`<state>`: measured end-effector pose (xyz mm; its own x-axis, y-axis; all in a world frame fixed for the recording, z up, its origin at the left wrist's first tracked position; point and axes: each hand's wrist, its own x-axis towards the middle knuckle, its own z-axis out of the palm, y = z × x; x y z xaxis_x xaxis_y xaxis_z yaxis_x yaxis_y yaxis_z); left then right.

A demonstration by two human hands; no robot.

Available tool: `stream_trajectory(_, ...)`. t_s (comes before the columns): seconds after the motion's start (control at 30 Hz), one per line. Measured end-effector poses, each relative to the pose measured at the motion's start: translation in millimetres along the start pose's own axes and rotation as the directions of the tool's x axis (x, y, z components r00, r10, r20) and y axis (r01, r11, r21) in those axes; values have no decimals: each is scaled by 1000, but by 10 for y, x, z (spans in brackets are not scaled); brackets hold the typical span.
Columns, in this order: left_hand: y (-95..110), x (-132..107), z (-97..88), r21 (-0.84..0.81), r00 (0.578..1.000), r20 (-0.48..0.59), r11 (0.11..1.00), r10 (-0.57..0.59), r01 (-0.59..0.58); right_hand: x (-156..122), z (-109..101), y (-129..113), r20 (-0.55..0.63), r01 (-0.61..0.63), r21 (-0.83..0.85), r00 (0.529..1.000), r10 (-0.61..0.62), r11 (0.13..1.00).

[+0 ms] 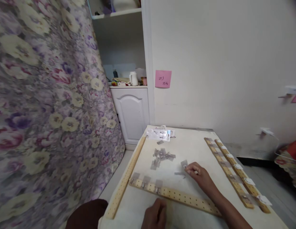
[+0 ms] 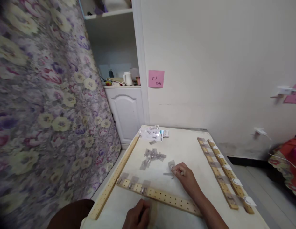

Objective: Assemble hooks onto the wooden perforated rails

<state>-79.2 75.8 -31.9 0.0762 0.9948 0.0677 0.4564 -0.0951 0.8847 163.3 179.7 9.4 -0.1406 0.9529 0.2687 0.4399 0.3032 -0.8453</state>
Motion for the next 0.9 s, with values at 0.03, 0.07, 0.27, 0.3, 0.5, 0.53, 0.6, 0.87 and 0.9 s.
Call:
stream_trajectory(0.03, 13, -5, 39, -52, 1000, 1, 999, -15, 15, -29, -3, -51, 62, -5, 51, 998, 2, 999)
stream_trajectory(0.07, 36, -8, 83, -115, 999, 10, 992, -41, 42, -64, -2, -110, 119, -16, 95, 993, 5, 995)
stream_trajectory(0.27, 374, 77, 218, -295, 983, -20, 940, -183, 169, -268, 79, -464, 307, -49, 194, 952, -13, 980)
stream_trajectory(0.3, 434, 99, 201, -259, 983, -60, 954, -174, 153, -289, 101, -504, 335, -53, 178, 942, -10, 983)
stream_trajectory(0.5, 576, 120, 88, -103, 988, -108, 989, -114, 103, -375, 214, -624, 398, -10, 105, 917, -33, 994)
stream_trajectory(0.53, 567, 108, 85, -94, 989, -99, 991, -109, 100, -386, 228, -633, 394, -4, 100, 918, -36, 995)
stream_trajectory(0.6, 544, 83, 92, -84, 992, -85, 992, -98, 91, -410, 253, -646, 382, 2, 92, 924, -37, 996)
stream_trajectory(0.87, 498, 66, 105, -336, 975, -37, 922, -218, 193, -476, 258, -665, 352, 10, 100, 935, -45, 995)
stream_trajectory(0.9, 495, 66, 99, -362, 973, -20, 909, -231, 208, -468, 237, -657, 327, 5, 106, 944, -39, 994)
